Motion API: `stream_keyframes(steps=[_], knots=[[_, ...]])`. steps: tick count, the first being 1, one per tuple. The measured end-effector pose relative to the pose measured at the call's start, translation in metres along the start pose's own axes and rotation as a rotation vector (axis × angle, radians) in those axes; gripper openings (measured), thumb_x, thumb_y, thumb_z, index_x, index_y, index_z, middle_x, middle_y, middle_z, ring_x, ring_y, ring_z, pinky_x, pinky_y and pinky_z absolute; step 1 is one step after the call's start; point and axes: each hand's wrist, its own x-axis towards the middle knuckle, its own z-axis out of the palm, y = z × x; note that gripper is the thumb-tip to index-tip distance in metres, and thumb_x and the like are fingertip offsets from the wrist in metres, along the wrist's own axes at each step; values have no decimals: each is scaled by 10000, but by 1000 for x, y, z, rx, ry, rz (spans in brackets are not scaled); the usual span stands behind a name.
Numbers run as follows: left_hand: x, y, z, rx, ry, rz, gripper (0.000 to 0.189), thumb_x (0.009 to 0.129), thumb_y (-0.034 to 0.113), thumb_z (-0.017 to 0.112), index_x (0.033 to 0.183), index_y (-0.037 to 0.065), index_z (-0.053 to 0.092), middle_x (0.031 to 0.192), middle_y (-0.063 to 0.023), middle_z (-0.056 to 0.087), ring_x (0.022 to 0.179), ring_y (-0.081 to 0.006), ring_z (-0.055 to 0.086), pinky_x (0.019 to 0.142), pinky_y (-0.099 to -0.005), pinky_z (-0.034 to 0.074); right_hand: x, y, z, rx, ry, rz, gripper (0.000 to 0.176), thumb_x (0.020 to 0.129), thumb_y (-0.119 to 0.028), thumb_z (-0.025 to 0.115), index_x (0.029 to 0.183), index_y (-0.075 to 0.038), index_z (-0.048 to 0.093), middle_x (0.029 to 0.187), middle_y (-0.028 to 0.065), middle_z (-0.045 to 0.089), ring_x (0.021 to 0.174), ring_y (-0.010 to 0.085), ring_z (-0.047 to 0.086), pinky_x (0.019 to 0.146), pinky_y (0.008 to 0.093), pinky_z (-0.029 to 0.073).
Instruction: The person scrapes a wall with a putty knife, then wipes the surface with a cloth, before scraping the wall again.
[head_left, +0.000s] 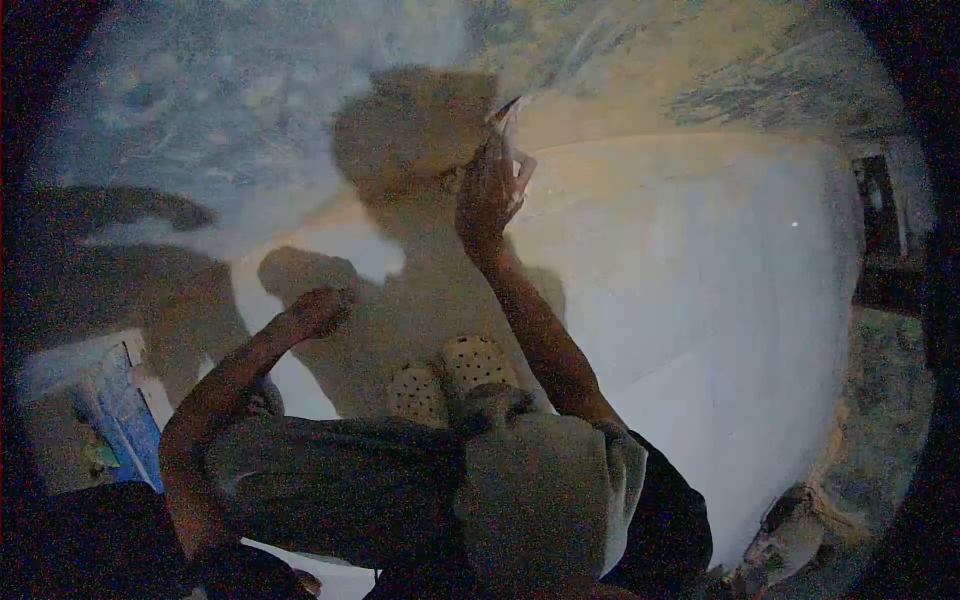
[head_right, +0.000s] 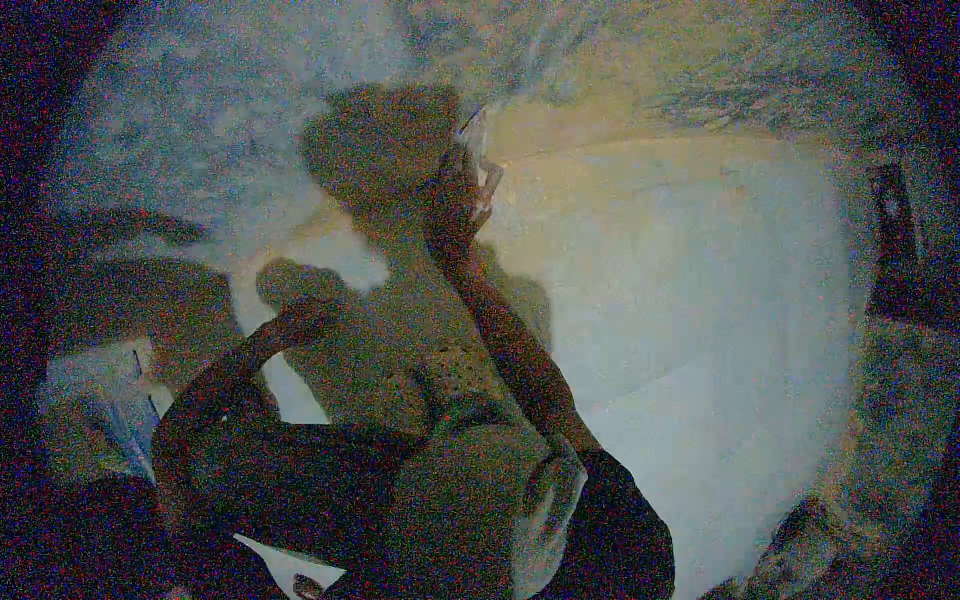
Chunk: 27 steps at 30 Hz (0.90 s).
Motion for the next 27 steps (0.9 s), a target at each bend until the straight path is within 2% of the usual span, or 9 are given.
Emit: stream_keyframes(steps=[3,6,9,13,15,18,22,24,27], knots=[[8,-28,18,876,246,358,274,879,169,471,1102,46,571,1108,-172,579,895,-340,605,801,-443,493,-21,16,6,160,-69,127,345,846,-6,542,1188,-57,531,946,100,604,828,264,480,657,365,423],[49,-127,30,1000,292,857,302,891,200,472,1144,50,543,1111,-179,576,932,-344,595,825,-463,477,-10,23,0,0,-101,61,360,845,5,535,1200,-53,521,1004,109,586,825,271,477,653,355,428],[8,-55,14,791,-49,322,343,893,196,468,1194,35,502,1142,-186,566,946,-354,593,827,-463,477,-16,32,4,39,-116,167,360,853,10,520,1210,-31,496,1083,147,547,841,299,483,692,387,430],[7,-51,13,809,17,297,363,887,205,480,1194,10,498,1108,-200,576,946,-359,593,820,-469,477,-13,23,-3,-119,-74,-123,320,914,-67,472,1225,5,443,1104,211,510,893,355,495,769,445,410],[-1,-36,13,748,61,164,341,886,213,493,1141,-11,520,1068,-210,592,933,-362,598,804,-471,483,2,3,-9,247,-177,313,331,950,-135,421,1238,28,410,1104,241,502,940,390,493,819,463,395],[24,-68,18,909,116,438,344,878,223,509,1139,-1,521,1107,-217,576,935,-360,596,809,-472,477,-10,14,0,19,-189,176,372,983,-216,358,1234,55,398,1109,257,491,984,406,485,851,459,394],[26,-72,21,810,-20,189,329,865,198,513,1152,38,535,1211,-197,529,954,-355,589,839,-458,470,-14,21,2,78,-105,60,341,979,-187,371,1197,71,416,1051,269,503,926,394,504,815,473,400],[38,-114,24,1051,97,658,332,848,185,520,1159,71,547,1243,-173,509,980,-342,578,846,-446,467,-17,22,6,324,-149,223,325,962,-131,397,1227,56,411,917,241,530,793,356,525,697,448,420],[25,-82,21,790,105,382,332,834,184,536,1152,90,556,1244,-151,513,981,-342,573,838,-438,474,-34,43,11,120,-251,101,430,909,-20,451,1328,11,360,724,179,542,602,285,521,523,387,408]])
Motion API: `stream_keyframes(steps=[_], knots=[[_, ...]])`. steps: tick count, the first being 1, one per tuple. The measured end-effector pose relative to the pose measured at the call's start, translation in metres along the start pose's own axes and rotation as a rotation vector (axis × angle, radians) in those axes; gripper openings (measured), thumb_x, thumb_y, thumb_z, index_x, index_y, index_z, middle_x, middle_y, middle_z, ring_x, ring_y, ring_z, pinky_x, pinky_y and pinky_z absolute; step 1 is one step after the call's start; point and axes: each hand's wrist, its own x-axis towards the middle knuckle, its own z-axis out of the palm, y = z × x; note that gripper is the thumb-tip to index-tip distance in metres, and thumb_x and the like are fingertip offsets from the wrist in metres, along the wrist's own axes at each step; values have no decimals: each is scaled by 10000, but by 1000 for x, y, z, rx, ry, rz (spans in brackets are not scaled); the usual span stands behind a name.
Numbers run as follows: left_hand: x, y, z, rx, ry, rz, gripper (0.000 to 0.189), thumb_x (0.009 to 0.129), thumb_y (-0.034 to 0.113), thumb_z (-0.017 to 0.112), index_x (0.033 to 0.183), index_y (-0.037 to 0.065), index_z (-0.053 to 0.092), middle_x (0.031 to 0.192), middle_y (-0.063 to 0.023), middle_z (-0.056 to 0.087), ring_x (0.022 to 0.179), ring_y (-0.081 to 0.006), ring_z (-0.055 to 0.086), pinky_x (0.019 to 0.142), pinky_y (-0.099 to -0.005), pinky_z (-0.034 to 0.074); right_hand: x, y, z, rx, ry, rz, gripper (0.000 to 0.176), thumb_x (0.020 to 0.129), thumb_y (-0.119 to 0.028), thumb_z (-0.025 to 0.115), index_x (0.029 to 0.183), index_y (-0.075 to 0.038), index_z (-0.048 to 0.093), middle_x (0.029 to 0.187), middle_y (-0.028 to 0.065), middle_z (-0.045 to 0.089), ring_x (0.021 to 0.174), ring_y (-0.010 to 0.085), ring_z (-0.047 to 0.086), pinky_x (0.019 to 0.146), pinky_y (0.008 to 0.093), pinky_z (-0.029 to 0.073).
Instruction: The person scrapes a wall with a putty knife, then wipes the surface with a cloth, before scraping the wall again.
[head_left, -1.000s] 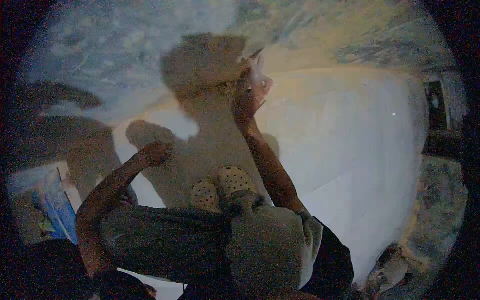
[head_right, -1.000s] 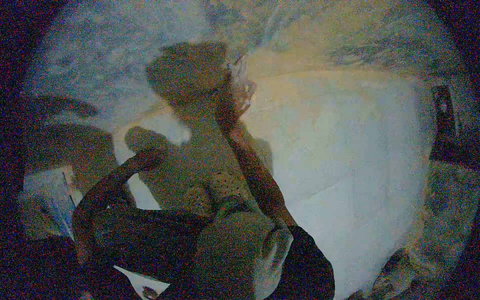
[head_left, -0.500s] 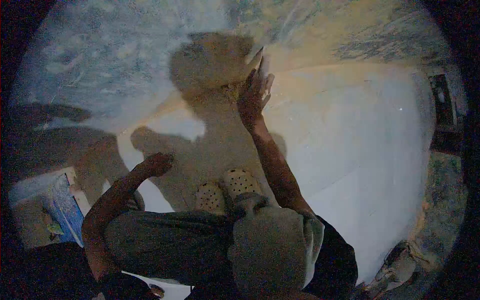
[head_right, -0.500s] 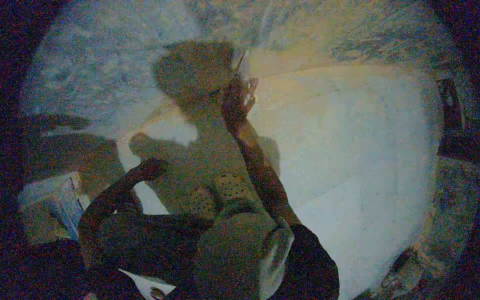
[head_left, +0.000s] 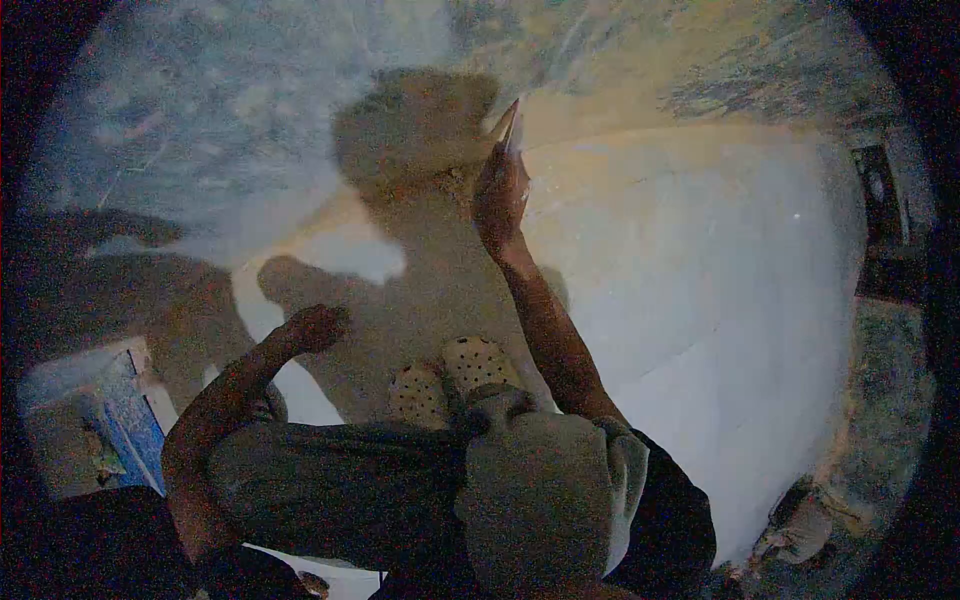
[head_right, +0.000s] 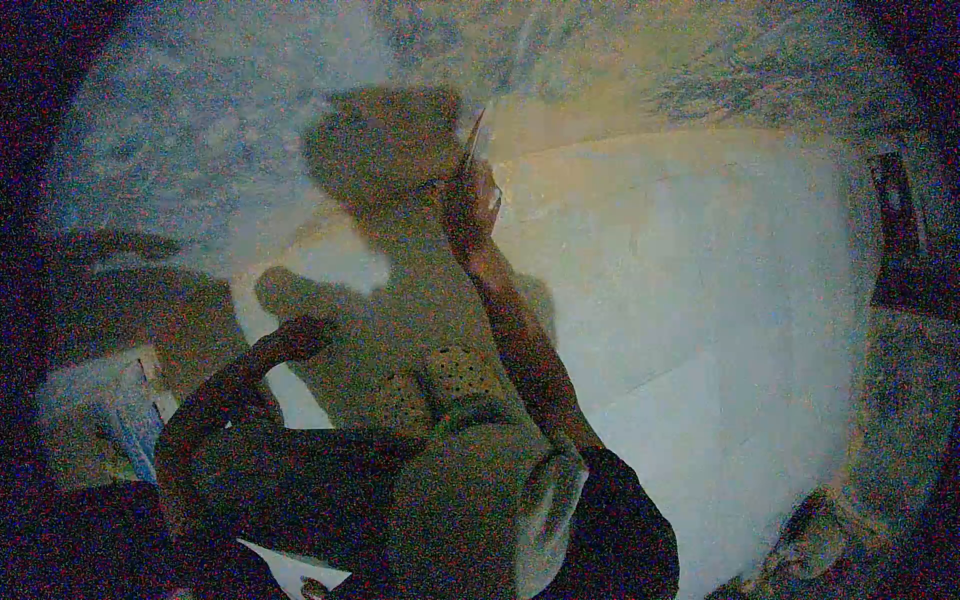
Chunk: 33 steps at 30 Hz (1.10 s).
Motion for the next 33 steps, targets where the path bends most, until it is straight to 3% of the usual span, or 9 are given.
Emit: stream_keyframes(steps=[7,10,13,15,22,24,28,30,33], knots=[[-8,18,-30,199,-78,55,342,836,153,516,1172,93,546,1275,-145,489,978,-338,570,836,-431,475,6,-1,6,171,-39,369,456,831,14,543,1267,-9,411,715,132,539,580,237,491,492,365,389],[-10,17,-28,146,-46,52,354,830,127,506,1180,97,545,1262,-161,498,1000,-318,572,838,-428,476,10,14,12,190,171,-119,462,808,22,564,1245,1,416,764,116,543,625,233,492,508,368,387],[-3,2,-2,-86,-142,-182,385,808,121,532,1193,122,546,1260,-173,498,1026,-310,566,846,-419,479,17,7,7,379,12,393,415,794,25,578,1191,20,454,783,99,531,658,229,491,518,366,390],[-4,-29,30,253,38,265,392,803,139,545,1195,127,546,1259,-179,500,1024,-321,566,864,-427,475,16,-1,2,169,53,244,293,812,2,569,1096,18,499,739,85,507,633,219,467,522,347,386],[-11,-3,-14,299,-8,202,427,813,178,549,1233,109,514,1252,-155,520,1025,-349,562,920,-457,443,0,18,24,74,-93,292,377,904,-159,530,1236,2,453,848,71,523,721,153,485,592,303,414],[3,9,-13,-80,-24,-178,428,820,189,550,1234,92,509,1240,-160,526,1037,-346,558,925,-459,434,22,4,15,311,-140,740,169,844,-167,564,909,-20,511,723,130,571,612,285,541,533,421,437],[-1,9,-17,-200,-64,-168,404,831,196,543,1216,76,519,1218,-168,539,1038,-345,558,920,-464,433,-12,21,43,344,50,201,389,944,-205,473,1279,-10,439,773,55,548,614,181,468,519,340,395],[0,-23,22,193,59,235,383,836,188,533,1202,75,529,1200,-161,553,1046,-344,558,921,-465,430,12,-23,-3,319,-50,206,382,948,-190,458,1279,-2,432,830,102,555,675,197,491,565,367,405],[7,2,-8,227,-310,-72,382,830,170,531,1203,89,534,1261,-166,511,1107,-319,533,926,-462,434,19,25,12,-7,40,94,394,926,-112,463,1287,37,407,811,134,546,663,222,484,569,369,398]])
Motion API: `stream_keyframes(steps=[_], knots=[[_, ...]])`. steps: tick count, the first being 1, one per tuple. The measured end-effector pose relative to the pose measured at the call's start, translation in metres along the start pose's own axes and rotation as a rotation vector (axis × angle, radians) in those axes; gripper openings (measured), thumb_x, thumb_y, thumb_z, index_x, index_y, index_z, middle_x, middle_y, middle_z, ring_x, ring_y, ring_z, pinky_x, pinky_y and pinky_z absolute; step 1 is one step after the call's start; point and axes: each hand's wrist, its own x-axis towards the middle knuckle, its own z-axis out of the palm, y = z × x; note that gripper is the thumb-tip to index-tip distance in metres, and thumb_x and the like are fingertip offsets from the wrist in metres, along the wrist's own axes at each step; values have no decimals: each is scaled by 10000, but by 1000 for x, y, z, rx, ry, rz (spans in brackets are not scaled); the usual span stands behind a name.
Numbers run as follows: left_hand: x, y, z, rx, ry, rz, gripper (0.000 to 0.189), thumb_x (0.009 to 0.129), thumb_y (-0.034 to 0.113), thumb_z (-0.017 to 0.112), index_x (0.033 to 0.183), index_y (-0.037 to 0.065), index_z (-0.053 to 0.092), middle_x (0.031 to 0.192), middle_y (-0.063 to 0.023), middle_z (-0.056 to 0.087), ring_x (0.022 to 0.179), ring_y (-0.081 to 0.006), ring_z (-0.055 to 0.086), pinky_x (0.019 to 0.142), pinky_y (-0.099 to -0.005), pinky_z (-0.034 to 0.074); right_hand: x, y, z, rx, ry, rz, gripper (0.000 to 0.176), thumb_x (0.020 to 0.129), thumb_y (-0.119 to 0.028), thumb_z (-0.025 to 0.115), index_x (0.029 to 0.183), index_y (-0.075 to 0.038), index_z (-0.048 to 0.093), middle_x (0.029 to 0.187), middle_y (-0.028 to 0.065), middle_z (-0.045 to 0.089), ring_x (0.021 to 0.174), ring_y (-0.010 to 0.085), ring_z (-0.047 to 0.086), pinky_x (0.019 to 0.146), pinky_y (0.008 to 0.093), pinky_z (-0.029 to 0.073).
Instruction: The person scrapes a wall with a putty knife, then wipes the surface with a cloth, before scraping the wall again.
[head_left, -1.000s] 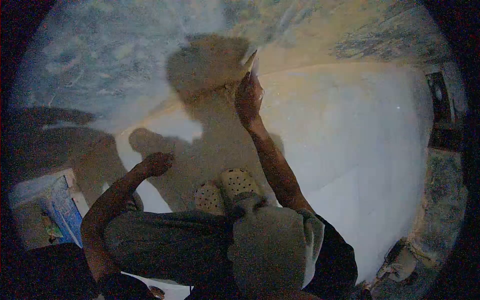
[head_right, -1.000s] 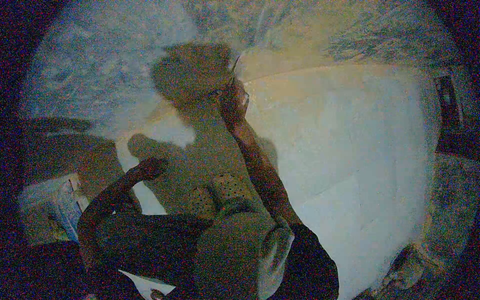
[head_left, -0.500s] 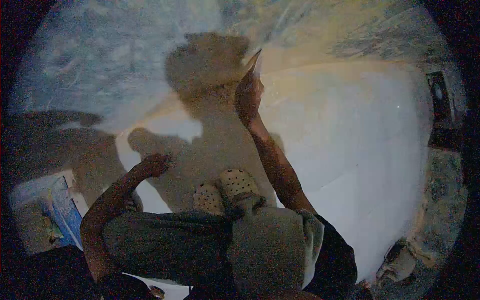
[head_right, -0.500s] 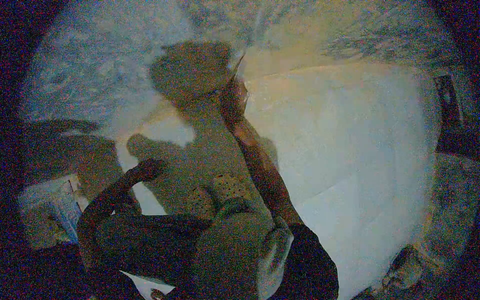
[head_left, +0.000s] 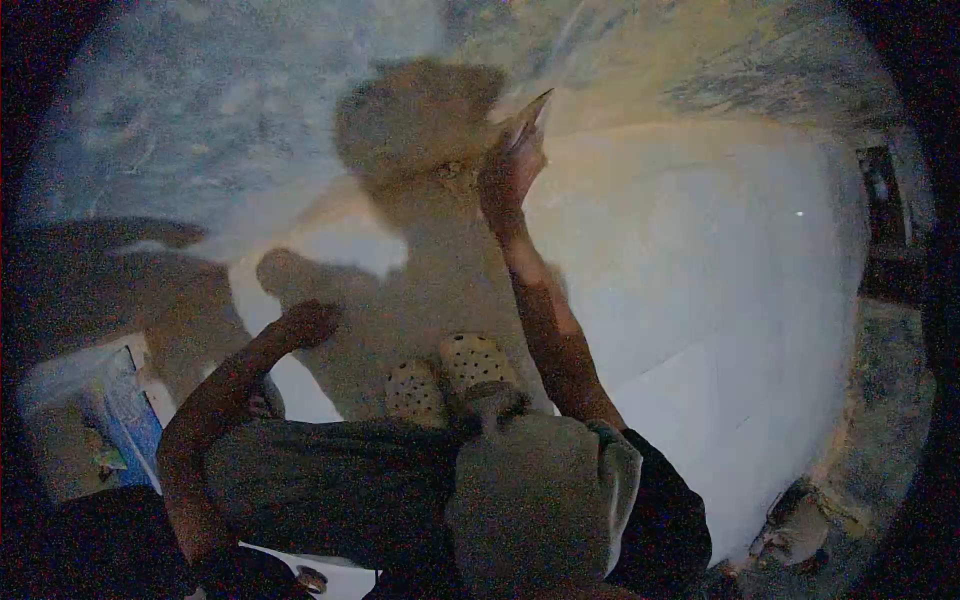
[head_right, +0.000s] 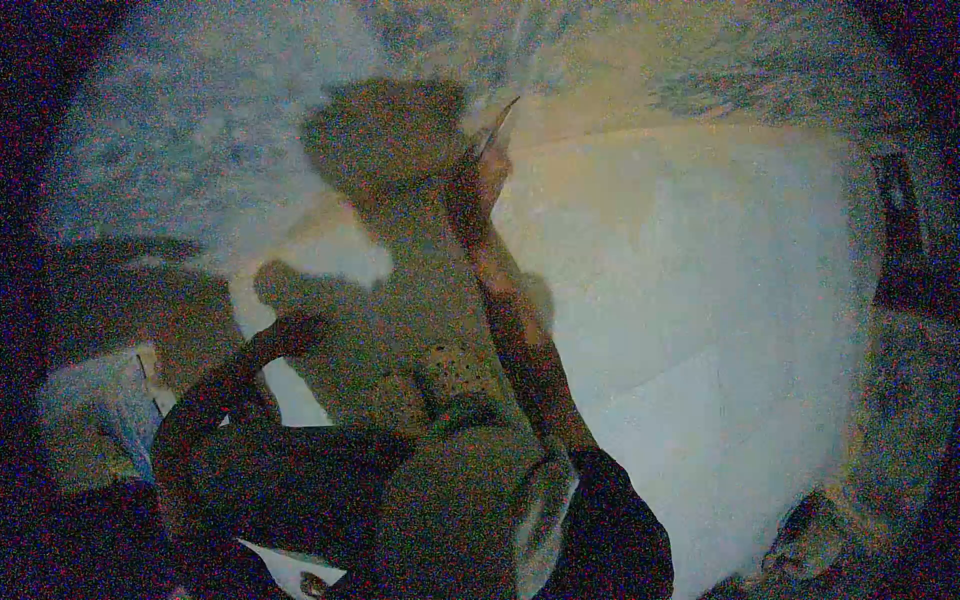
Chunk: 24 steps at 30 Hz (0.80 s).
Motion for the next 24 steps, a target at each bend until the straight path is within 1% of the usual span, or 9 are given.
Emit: stream_keyframes(steps=[4,6,7,9,11,14,16,19,24], knots=[[-12,-3,-2,155,274,211,368,821,159,535,1186,112,551,1292,-179,473,1122,-316,520,919,-447,444,1,-34,-12,241,-88,531,421,895,-70,489,1283,65,394,794,141,539,638,231,472,546,371,387],[-21,11,-23,-469,122,-126,365,812,153,544,1176,128,559,1288,-197,455,1088,-329,530,911,-433,452,-12,-35,-12,113,-153,242,444,878,-48,485,1292,69,377,786,159,531,650,248,478,601,397,390],[-15,5,-12,-477,123,-123,365,812,153,544,1176,128,559,1288,-197,455,1088,-329,530,911,-433,452,-14,-32,-10,54,-199,163,458,870,-43,484,1299,68,367,786,171,529,666,258,487,634,411,391],[-8,-13,18,39,296,172,329,829,165,524,1150,105,562,1241,-179,492,1017,-360,554,885,-448,462,-7,-48,-20,147,-251,226,443,864,-43,475,1281,70,374,788,190,530,696,291,504,691,437,384],[-20,0,-23,-78,272,140,313,841,177,511,1139,93,561,1239,-173,498,1018,-360,553,875,-461,462,-4,-41,-15,305,-243,371,416,866,-49,467,1257,72,393,789,197,533,710,314,513,717,448,377],[-34,25,-61,-177,200,5,286,861,197,489,1108,75,566,1228,-160,512,1024,-357,552,860,-476,461,-11,-10,10,-327,-59,8,306,879,-87,466,1142,68,453,770,181,533,699,326,519,676,437,381],[-37,27,-55,-175,153,-80,275,869,204,479,1090,68,572,1219,-153,520,1029,-354,551,854,-478,461,26,-54,-20,63,-64,470,223,886,-104,468,1048,50,472,750,165,525,666,320,515,641,432,379],[-26,13,-23,-388,200,-56,279,866,211,487,1075,52,582,1220,-156,519,1052,-351,544,881,-470,450,-2,-25,-3,117,-30,365,150,872,-110,499,937,26,501,717,162,523,659,312,511,593,424,378],[-5,-14,14,249,243,292,323,886,224,478,1122,17,558,1172,-182,544,1059,-320,552,918,-451,437,-10,-32,-27,35,-162,133,143,882,-131,495,837,4,509,684,116,526,648,281,515,557,399,380]])
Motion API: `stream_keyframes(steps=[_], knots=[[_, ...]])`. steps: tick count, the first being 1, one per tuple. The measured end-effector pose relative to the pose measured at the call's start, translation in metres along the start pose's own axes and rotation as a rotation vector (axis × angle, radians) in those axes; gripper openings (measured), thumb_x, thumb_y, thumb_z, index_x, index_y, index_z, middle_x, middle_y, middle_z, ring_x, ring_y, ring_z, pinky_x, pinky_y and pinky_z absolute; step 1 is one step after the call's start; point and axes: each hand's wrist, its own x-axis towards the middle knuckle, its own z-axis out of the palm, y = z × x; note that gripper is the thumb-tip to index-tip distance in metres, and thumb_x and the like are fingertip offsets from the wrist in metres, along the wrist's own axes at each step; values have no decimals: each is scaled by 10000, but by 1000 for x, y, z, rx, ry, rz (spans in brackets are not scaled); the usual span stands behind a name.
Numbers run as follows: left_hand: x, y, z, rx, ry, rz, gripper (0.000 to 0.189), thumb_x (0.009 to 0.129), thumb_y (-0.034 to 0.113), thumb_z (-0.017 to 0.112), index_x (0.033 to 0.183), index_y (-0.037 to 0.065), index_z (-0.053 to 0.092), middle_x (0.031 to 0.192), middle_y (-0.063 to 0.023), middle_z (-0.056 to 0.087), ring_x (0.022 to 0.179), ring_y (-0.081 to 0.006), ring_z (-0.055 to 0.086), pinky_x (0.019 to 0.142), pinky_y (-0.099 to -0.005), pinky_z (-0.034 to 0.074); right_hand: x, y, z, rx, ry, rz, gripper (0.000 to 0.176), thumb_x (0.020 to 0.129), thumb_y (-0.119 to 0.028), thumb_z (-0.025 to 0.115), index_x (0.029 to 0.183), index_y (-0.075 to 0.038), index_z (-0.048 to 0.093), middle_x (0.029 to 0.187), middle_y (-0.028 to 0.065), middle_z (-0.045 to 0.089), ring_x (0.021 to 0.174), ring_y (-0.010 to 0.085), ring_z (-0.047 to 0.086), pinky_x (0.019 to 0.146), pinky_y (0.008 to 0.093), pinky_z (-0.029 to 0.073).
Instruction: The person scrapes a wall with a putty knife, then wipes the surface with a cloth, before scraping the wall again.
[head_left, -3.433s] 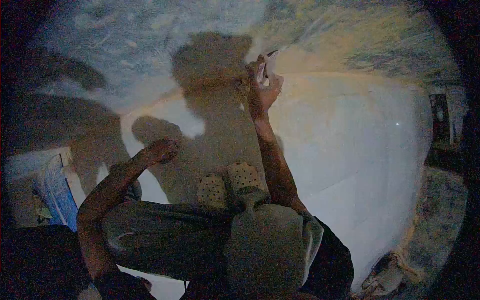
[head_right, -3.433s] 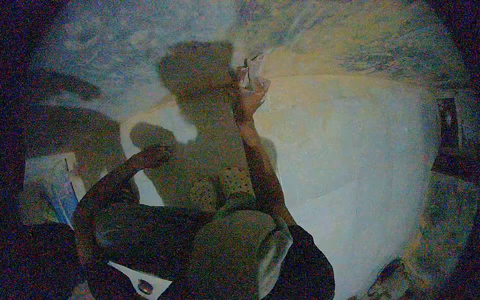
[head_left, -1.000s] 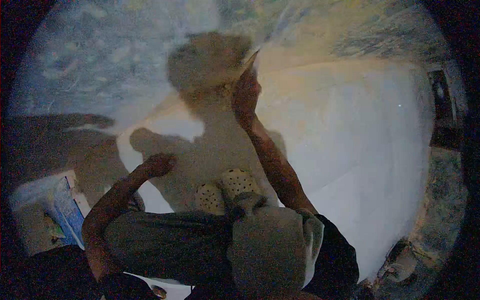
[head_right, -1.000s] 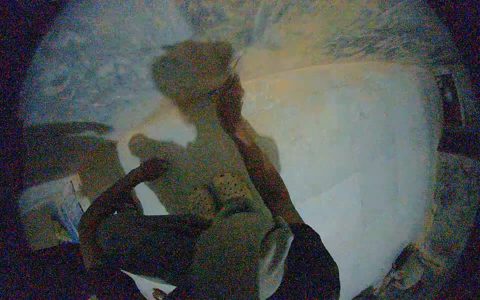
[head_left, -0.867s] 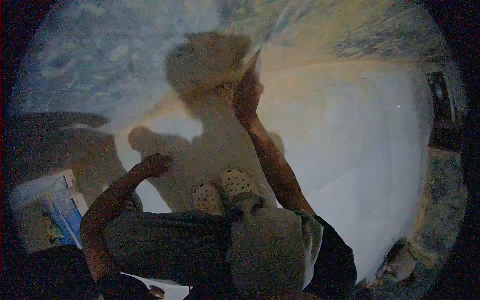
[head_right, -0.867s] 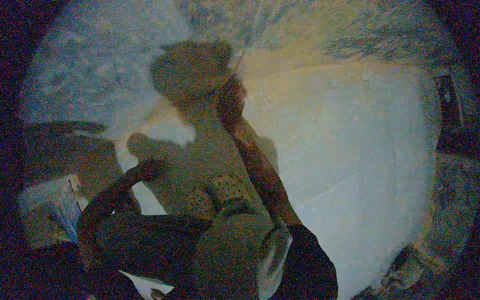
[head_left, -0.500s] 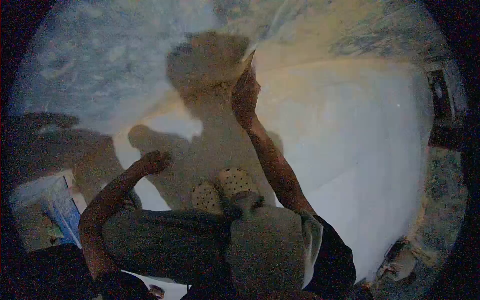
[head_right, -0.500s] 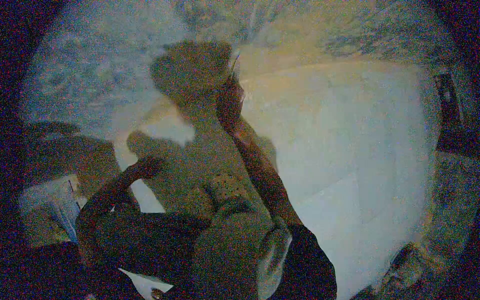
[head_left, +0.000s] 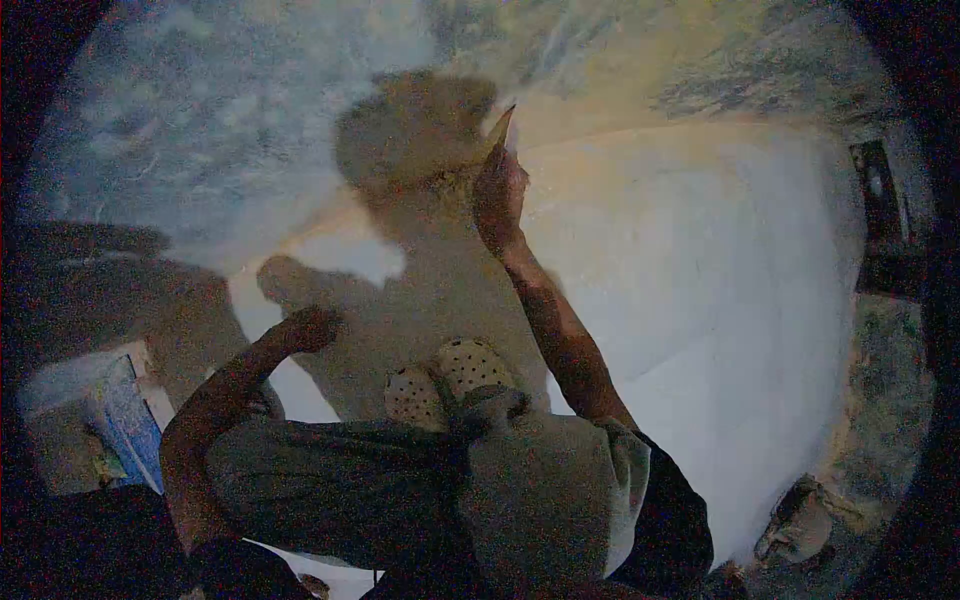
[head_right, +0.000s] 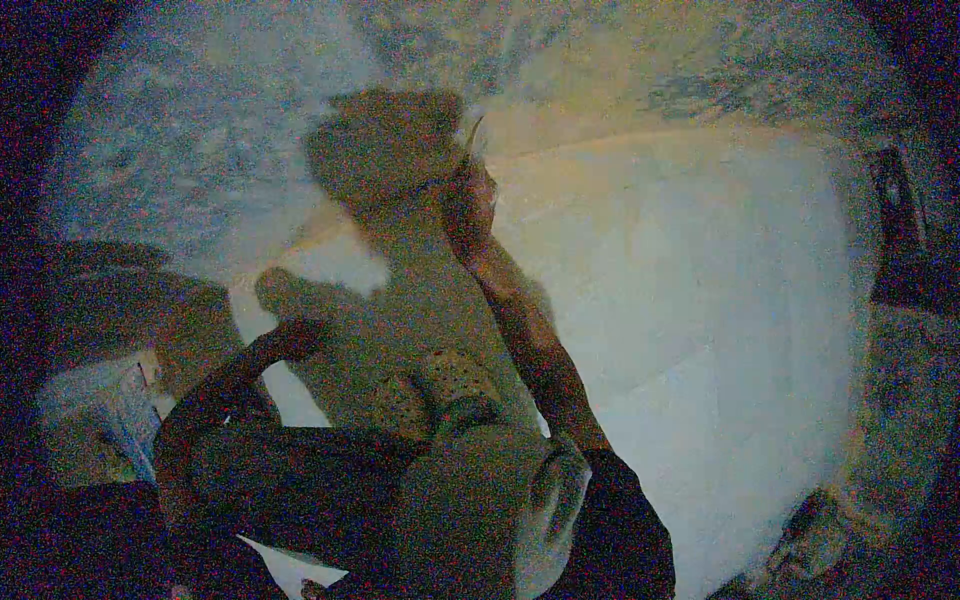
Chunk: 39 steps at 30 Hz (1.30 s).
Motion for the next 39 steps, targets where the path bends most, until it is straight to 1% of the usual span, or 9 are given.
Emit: stream_keyframes(steps=[6,9,11,13,20,27,30,35,39], knots=[[20,29,-129,-871,-144,-569,341,884,215,479,1167,31,528,1121,-222,563,1006,-340,570,903,-465,443,-10,68,27,-96,136,-222,88,856,-99,529,851,-11,521,695,129,531,625,281,520,533,403,381],[27,13,-50,-379,-195,-286,351,908,226,441,1190,29,510,1077,-212,589,909,-368,598,822,-468,485,-8,53,14,438,-34,17,130,833,-123,547,898,-10,539,741,175,559,657,320,547,543,422,397],[19,2,18,-369,12,-246,350,908,221,437,1191,28,510,1049,-193,601,859,-368,606,770,-463,497,-10,38,7,102,-51,31,155,855,-149,525,916,-7,541,774,183,583,657,315,564,546,409,410],[18,10,26,-375,212,-205,349,908,216,433,1192,27,509,1021,-175,614,809,-369,614,717,-459,509,-10,49,9,-37,11,-18,169,853,-126,527,967,-2,542,799,184,599,644,307,569,549,391,418],[6,12,-58,-369,-5,-309,357,915,214,424,1212,31,500,1149,-175,569,919,-364,592,820,-468,475,-15,25,9,89,15,-40,398,850,-75,539,1235,-6,468,859,159,608,671,276,576,564,348,424],[17,6,20,-52,365,-2,369,835,144,505,1188,43,536,1155,-169,573,904,-359,610,747,-451,504,-19,71,50,-216,82,59,342,850,-68,554,1179,2,493,933,106,568,779,176,528,594,295,407],[10,16,-14,-250,-13,-177,346,829,157,517,1153,38,546,1152,-176,567,941,-374,593,772,-456,496,-16,45,38,-531,77,-142,229,877,-127,552,1052,18,525,822,89,549,702,151,502,577,296,399],[-5,9,-1,-454,258,-245,266,811,167,532,1039,33,562,969,-190,588,815,-375,592,711,-463,492,-6,23,41,591,242,281,253,937,-222,492,944,28,533,685,87,527,584,179,486,538,331,387],[-13,14,1,-412,94,-334,224,820,161,524,1008,46,558,866,-182,595,720,-360,584,639,-462,477,-16,-9,26,183,103,152,279,950,-233,465,934,40,518,689,95,522,559,197,464,532,354,387]])
